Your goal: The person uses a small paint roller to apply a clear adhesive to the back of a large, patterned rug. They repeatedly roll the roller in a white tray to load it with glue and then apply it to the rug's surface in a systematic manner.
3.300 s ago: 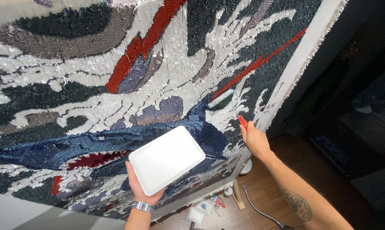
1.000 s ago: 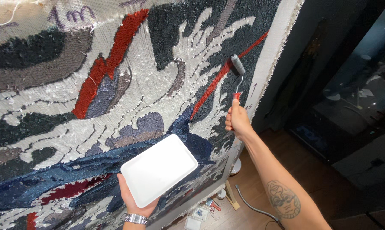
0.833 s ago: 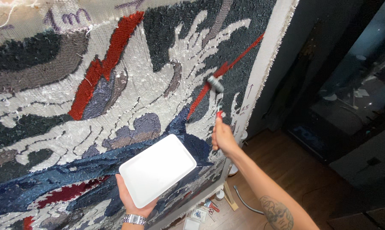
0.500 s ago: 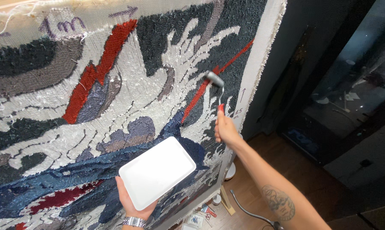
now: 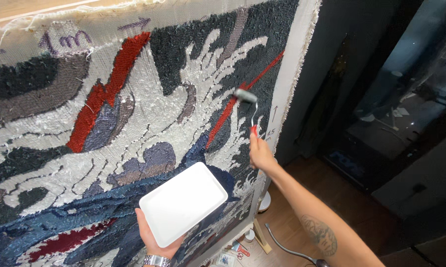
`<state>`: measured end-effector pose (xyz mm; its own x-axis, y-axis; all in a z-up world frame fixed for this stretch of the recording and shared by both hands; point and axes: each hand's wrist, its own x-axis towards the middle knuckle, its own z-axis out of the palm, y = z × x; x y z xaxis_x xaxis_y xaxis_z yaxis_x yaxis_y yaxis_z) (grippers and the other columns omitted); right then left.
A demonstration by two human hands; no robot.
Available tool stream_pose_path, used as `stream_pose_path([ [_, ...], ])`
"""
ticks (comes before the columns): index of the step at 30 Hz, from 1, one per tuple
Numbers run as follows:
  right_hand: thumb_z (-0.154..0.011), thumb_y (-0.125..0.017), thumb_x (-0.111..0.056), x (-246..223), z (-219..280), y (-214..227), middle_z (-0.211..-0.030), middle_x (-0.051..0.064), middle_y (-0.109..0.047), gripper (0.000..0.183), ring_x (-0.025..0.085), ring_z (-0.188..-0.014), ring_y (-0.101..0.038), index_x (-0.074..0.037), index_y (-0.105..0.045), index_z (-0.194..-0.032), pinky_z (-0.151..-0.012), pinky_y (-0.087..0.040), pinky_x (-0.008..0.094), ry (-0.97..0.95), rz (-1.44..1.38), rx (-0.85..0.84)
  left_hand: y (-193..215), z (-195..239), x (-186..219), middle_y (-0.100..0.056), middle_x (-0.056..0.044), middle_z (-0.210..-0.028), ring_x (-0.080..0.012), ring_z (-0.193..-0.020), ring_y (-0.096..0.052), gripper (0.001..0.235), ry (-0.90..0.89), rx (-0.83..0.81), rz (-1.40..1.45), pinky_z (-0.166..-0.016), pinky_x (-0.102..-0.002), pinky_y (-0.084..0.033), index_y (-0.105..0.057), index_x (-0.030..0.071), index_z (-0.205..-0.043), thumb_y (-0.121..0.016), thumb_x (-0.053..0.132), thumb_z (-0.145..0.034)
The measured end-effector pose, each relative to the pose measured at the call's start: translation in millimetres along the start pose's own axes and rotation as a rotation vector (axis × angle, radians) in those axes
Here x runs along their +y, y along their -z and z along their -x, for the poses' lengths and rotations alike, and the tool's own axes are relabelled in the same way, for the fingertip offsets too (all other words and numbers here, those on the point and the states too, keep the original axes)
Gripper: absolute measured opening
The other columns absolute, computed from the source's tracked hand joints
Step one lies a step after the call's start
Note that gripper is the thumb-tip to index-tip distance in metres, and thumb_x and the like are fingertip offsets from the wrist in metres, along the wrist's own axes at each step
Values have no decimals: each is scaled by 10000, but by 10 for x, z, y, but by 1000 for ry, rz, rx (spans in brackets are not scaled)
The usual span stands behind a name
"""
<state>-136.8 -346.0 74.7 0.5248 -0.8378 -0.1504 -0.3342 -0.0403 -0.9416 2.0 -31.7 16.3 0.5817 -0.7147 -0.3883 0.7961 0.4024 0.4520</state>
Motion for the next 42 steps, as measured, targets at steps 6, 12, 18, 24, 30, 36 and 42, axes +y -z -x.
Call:
stream_pose_path([
  [6,-1136,-271,-440,537,-84,-28,-493,20,-467,550,205,-399,-492,-133,-422,-704,-534,-459,419,152,282,-30,-76,91,-54,-616,-26,-1430,-401,-1205,-584,888,-26,-13,-1,-930,-663,-452,-512,354,-1558,-386,890,-862],
  [12,-1201,-238,-398,-330,-283,518,-582,-67,-408,550,92,-411,-469,-126,-448,-771,-359,-385,241,142,207,70,-101,192,-78,-572,-28,-1486,-378,-1279,-542,882,-49,34,15,-1009,-664,-411,-477,341,-1581,-360,856,-874],
  [18,-1157,-281,-428,-590,-449,898,-531,73,-500,511,224,-386,-546,-125,-361,-753,-464,-434,363,260,201,179,6,109,-37,-606,-25,-1447,-391,-1219,-577,883,-76,16,-4,-933,-654,-449,-493,344,-1579,-344,882,-895],
  [24,-1135,-280,-487,361,-591,455,-769,81,-625,526,230,-670,-566,-111,-539,-874,-663,-435,416,198,376,152,-124,119,66,-552,-36,-1507,-403,-1294,-517,911,-3,19,-29,-1010,-690,-383,-462,367,-1583,-331,882,-842],
  [30,-1182,-271,-425,873,-59,-28,-571,-51,-352,521,102,-409,-344,-142,-381,-760,-373,-418,270,-44,185,-192,-58,180,-67,-617,-24,-1436,-397,-1195,-587,877,-65,22,4,-921,-654,-458,-506,348,-1570,-354,884,-892],
  [36,-1179,-269,-494,526,-88,40,-556,-44,-373,585,115,-393,-370,-137,-424,-742,-352,-356,251,-141,-89,-116,0,227,-58,-595,-35,-1458,-416,-1214,-567,900,-74,13,0,-930,-674,-444,-483,358,-1584,-336,897,-879],
  [42,-1106,-368,-524,96,-347,218,-616,-48,-212,466,106,-497,-179,-195,-295,-783,-425,-162,272,-267,-512,6,172,143,-22,-643,-25,-1417,-395,-1181,-618,871,-103,-49,31,-886,-663,-492,-530,349,-1552,-428,886,-873],
])
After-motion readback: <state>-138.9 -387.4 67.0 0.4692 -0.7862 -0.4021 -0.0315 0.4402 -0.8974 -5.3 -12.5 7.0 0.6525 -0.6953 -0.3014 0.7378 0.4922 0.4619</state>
